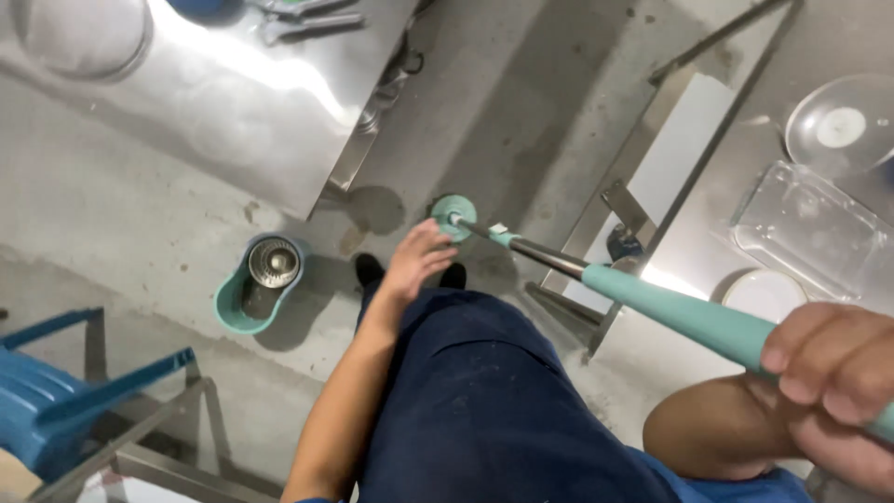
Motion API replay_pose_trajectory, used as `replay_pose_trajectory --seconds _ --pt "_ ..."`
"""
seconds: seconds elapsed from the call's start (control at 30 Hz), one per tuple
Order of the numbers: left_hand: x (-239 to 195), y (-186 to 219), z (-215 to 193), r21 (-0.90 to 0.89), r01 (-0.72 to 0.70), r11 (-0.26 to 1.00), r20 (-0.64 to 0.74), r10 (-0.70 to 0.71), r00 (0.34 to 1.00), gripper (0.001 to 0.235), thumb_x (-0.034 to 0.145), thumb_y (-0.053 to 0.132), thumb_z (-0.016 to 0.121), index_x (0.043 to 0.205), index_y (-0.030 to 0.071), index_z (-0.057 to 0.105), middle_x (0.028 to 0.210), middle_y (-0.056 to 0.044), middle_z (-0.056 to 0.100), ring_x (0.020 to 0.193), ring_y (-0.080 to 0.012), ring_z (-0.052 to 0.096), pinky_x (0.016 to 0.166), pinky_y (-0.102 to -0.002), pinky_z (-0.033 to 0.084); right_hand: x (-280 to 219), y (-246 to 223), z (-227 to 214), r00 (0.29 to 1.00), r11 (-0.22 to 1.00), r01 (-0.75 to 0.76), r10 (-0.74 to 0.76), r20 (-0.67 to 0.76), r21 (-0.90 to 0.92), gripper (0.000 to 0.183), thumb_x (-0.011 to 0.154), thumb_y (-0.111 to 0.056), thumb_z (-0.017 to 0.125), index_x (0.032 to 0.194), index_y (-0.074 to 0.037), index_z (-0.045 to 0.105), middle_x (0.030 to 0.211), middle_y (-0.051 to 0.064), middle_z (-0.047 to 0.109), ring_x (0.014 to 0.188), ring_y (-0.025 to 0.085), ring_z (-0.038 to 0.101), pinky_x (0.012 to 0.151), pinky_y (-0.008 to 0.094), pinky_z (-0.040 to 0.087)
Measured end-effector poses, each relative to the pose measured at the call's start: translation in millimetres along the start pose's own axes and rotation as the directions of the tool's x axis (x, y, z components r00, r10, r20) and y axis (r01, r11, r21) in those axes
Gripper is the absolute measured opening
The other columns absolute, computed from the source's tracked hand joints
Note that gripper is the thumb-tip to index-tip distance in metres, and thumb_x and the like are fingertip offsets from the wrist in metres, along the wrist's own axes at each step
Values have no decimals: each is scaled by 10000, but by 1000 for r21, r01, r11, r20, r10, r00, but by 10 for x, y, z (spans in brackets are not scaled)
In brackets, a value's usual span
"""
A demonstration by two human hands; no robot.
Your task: The person mops a concrete floor in a commercial kitchen using a spin mop and bucket. They wring the mop in the bucket, then clean the floor around stainless steel tables, a cardboard box, and a blue plastic chair.
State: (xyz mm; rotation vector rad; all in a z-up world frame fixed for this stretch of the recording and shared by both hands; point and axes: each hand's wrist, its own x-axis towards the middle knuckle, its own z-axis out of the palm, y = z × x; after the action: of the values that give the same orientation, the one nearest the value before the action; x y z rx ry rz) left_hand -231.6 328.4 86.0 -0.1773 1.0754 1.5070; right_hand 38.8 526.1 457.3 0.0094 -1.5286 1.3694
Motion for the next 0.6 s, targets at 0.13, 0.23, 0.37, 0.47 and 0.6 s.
replay_pose_trajectory --seconds 0.13,0.23,0.37,0.47,0.6 --pt "328 33 -866 303 -96 948 -228 170 959 468 1001 353 651 1381 88 580 1171 -130 703 892 -192 678 763 -321 537 296 159 -422 946 756 308 -181 268 -578 352 626 11 869 625 -167 566 922 59 444 660 172 493 595 348 473" --pt "375 -386 -1856 528 -96 844 -297 289 910 412 989 353 679 1225 18 636 1023 -108 664 873 -176 640 775 -346 608 343 358 -584 962 582 273 -164 218 -766 386 797 -18 819 712 -185 481 842 155 424 629 231 446 544 350 453" --pt "131 -808 -2674 771 534 347 -553 -50 831 571 1020 476 589 882 -68 698 778 -250 708 649 -302 672 603 -449 541 -205 763 -1578 881 866 -89 -162 -445 -492 302 1046 -403 579 1016 -103 597 884 35 592 647 170 583 648 315 521" --pt "234 -704 -2381 413 771 485 -722 -342 602 347 1008 409 564 961 75 643 901 -125 678 709 -258 626 661 -441 513 -45 1056 -2032 857 830 -81 -225 -464 -551 373 1106 -466 475 1044 -117 590 883 52 602 634 212 581 625 357 511" --pt "990 -319 -2077 603 455 655 -462 -179 869 402 1012 287 548 1245 -28 640 1166 -197 726 1015 -272 684 894 -375 536 569 1480 -2351 916 805 23 -255 -311 -593 444 1026 -554 502 1014 -117 578 897 49 610 670 198 606 636 326 534"
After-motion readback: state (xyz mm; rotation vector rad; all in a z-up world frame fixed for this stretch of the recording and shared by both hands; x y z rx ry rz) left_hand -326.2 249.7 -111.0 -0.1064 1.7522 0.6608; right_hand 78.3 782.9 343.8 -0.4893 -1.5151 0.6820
